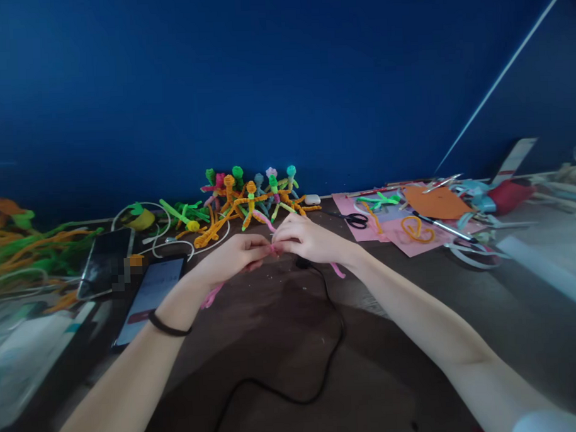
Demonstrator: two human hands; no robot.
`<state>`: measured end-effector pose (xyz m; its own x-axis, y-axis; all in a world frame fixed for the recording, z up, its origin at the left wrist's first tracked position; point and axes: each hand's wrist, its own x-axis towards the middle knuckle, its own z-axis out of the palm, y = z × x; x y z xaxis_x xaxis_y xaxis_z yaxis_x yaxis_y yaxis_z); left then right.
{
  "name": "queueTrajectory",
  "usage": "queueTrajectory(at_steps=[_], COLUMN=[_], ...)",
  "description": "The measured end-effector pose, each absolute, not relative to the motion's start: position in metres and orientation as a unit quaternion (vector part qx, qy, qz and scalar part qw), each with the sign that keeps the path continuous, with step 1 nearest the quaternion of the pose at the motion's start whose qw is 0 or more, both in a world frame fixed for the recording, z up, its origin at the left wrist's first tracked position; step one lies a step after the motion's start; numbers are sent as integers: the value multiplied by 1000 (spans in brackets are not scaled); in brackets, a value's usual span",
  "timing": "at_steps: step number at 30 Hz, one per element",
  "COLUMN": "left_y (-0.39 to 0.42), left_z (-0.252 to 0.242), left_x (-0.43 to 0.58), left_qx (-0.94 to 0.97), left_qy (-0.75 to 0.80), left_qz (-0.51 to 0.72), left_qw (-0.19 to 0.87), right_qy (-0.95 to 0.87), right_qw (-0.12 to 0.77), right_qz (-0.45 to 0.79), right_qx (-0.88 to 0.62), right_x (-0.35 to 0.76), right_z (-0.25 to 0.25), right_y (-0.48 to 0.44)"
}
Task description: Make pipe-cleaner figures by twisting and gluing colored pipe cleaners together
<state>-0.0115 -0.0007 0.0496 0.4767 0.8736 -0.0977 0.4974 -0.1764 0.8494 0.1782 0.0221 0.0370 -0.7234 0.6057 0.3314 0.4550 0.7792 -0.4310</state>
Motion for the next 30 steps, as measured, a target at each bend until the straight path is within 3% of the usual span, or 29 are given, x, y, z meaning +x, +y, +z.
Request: queueTrajectory(at_steps=[14,18,24,30], left_y=[3,3,2,4], left_z=[45,45,46,47], left_x=[-14,-13,-12,-14], left_qx=[723,724,745,770], left_qy=[504,503,494,494], left_qz=[229,235,243,244], left_qw=[414,410,377,321], right_qy=[-910,-916,-855,-835], right_qw=[250,280,266,278], right_qz=[-69,6,271,291], right_qx=[-323,-288,-353,-376], right_x=[176,174,169,168], right_z=[37,36,34,36], right_y=[14,16,14,13])
